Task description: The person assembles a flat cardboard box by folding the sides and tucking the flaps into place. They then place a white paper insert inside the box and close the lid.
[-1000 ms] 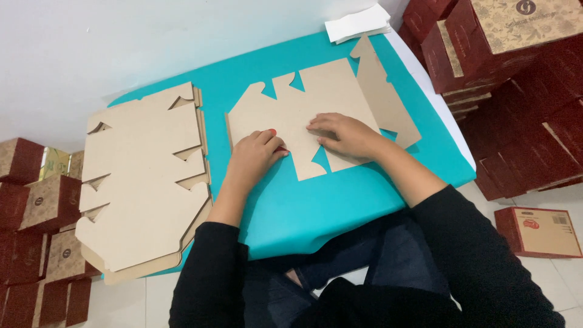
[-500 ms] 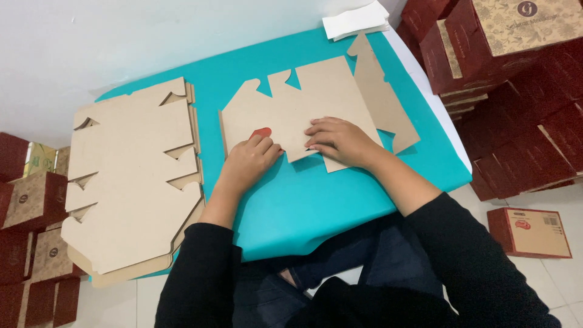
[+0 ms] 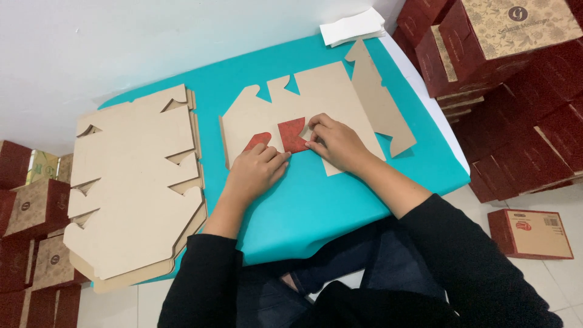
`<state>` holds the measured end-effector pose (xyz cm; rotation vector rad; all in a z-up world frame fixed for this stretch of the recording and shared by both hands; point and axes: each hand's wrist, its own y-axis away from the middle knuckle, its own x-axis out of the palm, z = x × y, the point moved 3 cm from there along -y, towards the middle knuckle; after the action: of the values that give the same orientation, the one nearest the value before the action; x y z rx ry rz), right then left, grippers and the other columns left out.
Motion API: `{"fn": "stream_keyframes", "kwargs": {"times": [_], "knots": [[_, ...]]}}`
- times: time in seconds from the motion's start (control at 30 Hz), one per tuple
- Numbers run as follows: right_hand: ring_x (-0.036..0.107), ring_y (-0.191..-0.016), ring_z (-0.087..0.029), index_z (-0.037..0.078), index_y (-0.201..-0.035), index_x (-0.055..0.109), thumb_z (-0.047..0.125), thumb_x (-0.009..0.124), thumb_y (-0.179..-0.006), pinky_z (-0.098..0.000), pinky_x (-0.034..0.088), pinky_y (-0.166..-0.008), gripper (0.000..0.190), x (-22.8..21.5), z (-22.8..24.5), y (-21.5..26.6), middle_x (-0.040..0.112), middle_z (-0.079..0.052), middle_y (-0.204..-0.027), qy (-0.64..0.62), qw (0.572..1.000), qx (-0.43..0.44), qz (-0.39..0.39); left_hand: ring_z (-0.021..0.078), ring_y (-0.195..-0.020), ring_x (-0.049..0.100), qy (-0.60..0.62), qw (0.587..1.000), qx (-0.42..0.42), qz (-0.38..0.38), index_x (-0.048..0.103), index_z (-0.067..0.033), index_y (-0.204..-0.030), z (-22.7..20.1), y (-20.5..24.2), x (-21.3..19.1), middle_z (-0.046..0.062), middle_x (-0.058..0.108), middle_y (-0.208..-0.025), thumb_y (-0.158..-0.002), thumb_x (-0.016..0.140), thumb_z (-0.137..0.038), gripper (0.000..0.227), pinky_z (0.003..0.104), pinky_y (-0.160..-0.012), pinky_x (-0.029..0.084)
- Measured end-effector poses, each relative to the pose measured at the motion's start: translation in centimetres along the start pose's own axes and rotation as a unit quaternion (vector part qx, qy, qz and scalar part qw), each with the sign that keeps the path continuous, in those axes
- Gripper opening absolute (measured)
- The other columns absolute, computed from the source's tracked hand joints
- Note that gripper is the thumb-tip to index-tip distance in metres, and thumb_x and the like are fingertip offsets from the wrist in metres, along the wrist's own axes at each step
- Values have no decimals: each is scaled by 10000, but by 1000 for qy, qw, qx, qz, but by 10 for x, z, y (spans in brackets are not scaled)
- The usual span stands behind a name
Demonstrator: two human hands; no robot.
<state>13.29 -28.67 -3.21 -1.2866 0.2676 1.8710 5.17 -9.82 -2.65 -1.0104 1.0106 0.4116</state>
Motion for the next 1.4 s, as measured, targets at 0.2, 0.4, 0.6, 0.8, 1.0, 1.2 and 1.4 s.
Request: {"fn": "stream_keyframes", "kwargs": {"times": [0.2,0.4,0.6,0.8,1.0,1.2,1.4], "knots": [[537,-1179,-264,138,-1040,655,118,608,-894,-425,432,-968,155,14,8,2,610,-50,-1149,148,972,-174,-55,155,-776,565,9,997,-66,28,708,-230,-926,-2,-1,6,-28,555,-754,-876,600,-357,174,274,-637,513],[546,-1163,-203,120,-917,687,146,580,-914,-383,402,-1010,111,20,16,10,671,-1,-975,203,935,-268,-110,175,-776,565,36,996,-74,38,725,-212,-916,2,-1,13,-4,551,-749,-877,593,-357,200,286,-640,534],[532,-1214,-179,148,-840,712,127,644,-849,-391,358,-1087,71,0,4,15,703,30,-939,236,945,-206,-92,179,-785,566,31,995,-88,34,729,-225,-921,-2,-1,2,-3,551,-766,-873,586,-355,199,293,-626,535],[525,-1243,-157,175,-895,729,185,652,-890,-359,319,-1127,78,-1,0,21,709,41,-1034,204,969,-121,-71,164,-780,572,35,995,-84,36,733,-206,-908,-3,-2,-3,-12,559,-762,-880,591,-334,193,272,-643,525],[431,-1331,-267,217,-1258,591,177,570,-871,-471,273,-1132,390,-32,-57,43,575,-30,-1324,254,967,26,2,171,-757,563,-27,998,-37,-34,696,-222,-897,-1,4,10,-10,521,-744,-811,656,-294,119,285,-643,519],[224,-1433,-309,271,-1394,473,341,369,-1019,-535,91,-1154,395,-42,-86,63,377,-17,-1508,127,979,149,53,185,-794,550,-38,995,42,-85,647,-188,-898,-8,-4,3,0,521,-809,-832,657,-246,89,296,-675,464],[202,-1429,-340,261,-1375,490,289,389,-1008,-516,96,-1164,381,-30,-59,52,374,-25,-1505,75,988,112,71,227,-1039,582,26,999,-2,40,600,-150,-1168,-15,-23,26,49,581,-1005,-802,692,-345,424,345,-854,509]]}}
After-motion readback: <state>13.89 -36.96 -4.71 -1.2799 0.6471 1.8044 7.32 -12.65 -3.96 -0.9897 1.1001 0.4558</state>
